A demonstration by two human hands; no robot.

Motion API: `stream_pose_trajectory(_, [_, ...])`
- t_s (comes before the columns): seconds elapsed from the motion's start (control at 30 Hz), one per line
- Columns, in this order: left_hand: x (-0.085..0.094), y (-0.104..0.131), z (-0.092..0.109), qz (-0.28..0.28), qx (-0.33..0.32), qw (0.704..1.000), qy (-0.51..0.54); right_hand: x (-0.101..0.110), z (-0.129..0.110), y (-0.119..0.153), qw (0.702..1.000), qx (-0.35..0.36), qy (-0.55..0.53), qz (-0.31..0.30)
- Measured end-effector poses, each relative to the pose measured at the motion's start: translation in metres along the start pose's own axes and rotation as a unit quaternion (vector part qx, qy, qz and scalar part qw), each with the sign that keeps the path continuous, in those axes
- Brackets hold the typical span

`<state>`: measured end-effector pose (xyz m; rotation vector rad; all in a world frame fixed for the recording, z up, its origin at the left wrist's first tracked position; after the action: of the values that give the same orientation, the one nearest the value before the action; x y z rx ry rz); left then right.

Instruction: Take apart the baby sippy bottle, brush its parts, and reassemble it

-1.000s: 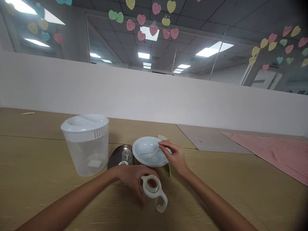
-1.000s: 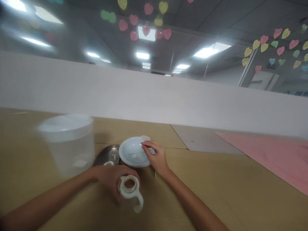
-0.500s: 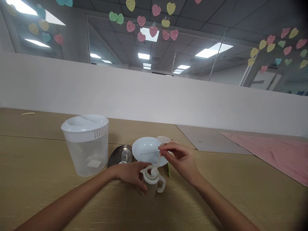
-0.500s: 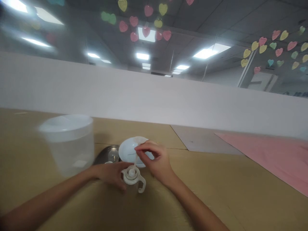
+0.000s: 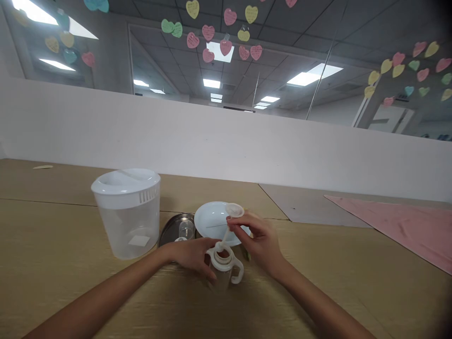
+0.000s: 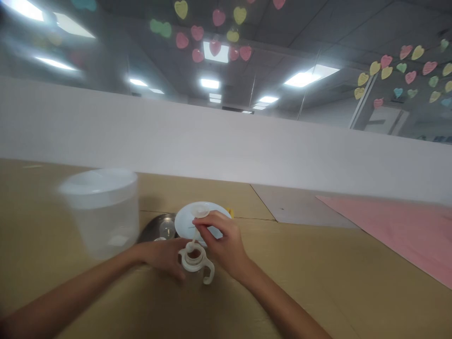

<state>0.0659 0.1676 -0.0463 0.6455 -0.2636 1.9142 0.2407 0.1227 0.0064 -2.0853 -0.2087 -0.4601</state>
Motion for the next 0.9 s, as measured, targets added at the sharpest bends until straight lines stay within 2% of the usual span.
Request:
stream_pose_trajectory(0.23, [-0.001, 0.001, 0.001, 0.008, 0.006, 1.0, 0.003, 0.002, 0.004, -0.003, 0.999, -0.003, 0.015, -0.03])
stream_pose_trajectory(0.43, [0.0, 0.001, 0.002, 0.007, 0.009, 1.0, 0.005, 0.008, 0.0, -0.006, 1.0, -0.006, 0.012, -0.017])
stream_pose_trajectory(0.6, [0.0, 0.003, 0.005, 0.006, 0.037, 0.999, 0.012, 0.01, -0.001, -0.006, 1.0, -0.015, 0.005, -0.026])
stream_pose_trajectory(0.9, [0.0, 0.003, 0.01, -0.001, 0.04, 0.999, 0.031, -0.002, 0.0, 0.004, 0.987, -0.08, -0.045, -0.133])
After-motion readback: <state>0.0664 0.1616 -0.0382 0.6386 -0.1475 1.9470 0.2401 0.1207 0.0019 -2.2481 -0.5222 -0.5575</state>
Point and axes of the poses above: each hand's wrist, its own y-axis away from the middle knuckle, its own x-axis out of the back of the hand, z = x × y, the point moved 1 cm from there along -y, towards the middle knuckle, and after that the axes turned 5 degrees about -z, right-handed, at the moved point
